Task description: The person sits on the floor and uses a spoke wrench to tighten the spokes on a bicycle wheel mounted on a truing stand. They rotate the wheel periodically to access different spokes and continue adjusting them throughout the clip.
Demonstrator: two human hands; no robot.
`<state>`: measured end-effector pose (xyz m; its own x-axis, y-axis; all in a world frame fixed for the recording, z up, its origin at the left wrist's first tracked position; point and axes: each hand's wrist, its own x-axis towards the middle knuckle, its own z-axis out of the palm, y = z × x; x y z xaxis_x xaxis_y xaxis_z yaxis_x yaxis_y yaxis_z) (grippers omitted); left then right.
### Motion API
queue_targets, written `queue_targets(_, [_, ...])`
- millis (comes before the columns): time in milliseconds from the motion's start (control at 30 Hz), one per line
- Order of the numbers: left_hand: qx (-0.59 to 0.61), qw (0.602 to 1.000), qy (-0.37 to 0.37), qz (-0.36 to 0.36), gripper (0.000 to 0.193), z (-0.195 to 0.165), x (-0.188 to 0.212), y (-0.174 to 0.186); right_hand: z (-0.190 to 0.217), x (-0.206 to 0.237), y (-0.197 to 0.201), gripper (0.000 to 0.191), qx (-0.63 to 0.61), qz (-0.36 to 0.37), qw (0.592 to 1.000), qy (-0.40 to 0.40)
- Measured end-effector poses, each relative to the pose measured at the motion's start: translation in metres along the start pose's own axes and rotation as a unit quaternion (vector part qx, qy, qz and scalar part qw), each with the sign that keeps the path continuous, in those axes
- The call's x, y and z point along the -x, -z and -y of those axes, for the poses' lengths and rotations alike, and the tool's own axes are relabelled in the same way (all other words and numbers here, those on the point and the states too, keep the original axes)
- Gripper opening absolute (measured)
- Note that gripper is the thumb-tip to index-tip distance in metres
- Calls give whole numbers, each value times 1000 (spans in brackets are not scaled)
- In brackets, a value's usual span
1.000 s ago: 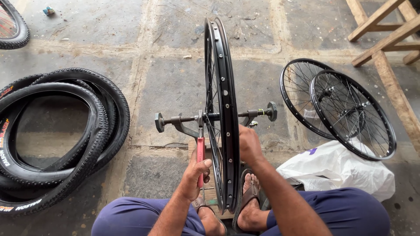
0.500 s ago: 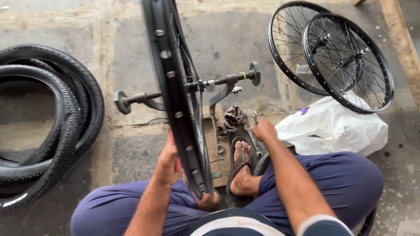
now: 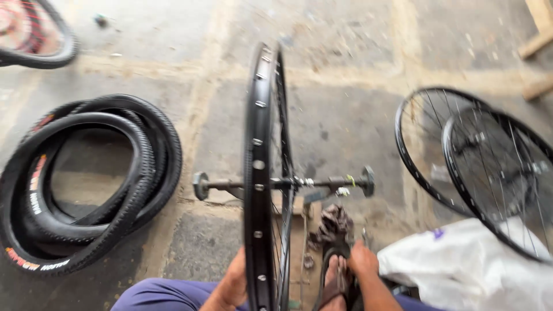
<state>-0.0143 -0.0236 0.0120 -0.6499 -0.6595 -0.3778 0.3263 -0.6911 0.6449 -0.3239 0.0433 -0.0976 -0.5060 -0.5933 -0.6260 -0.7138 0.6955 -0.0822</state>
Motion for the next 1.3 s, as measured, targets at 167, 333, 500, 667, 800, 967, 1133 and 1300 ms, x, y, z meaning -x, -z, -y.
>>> queue_targets(167, [-143, 986, -86, 7, 88, -32, 4, -38, 0, -4, -3, 33, -58, 5, 997, -54])
queue_targets(333, [-148, 988, -44, -31, 99, -41, 12, -48, 18, 17, 21, 26, -120, -35, 986, 107])
queue_targets(500, [-138, 989, -15, -49, 102, -42, 7, -40, 37, 104, 104, 13, -315, -49, 908, 271])
queue_targets(667, [-155, 985, 14, -70, 110, -45, 7, -40, 65, 152, 147, 11, -362, -269, 739, 501])
queue_targets(800, [-158, 985, 7, -61, 111, -45, 9, -41, 90, 142, 127, 18, -307, -305, 730, 529])
queue_targets(967, [-149, 988, -5, -50, 108, -42, 9, -38, 91, 126, 105, 42, -177, -393, 710, 556])
queue_targets(1133, [-151, 987, -20, -48, 108, -41, 8, -36, 96, 111, 94, 64, -174, -414, 661, 602])
queue_targets(1300, [-157, 986, -17, -50, 110, -36, 6, -31, 91, 89, 78, 53, -102, -440, 646, 616])
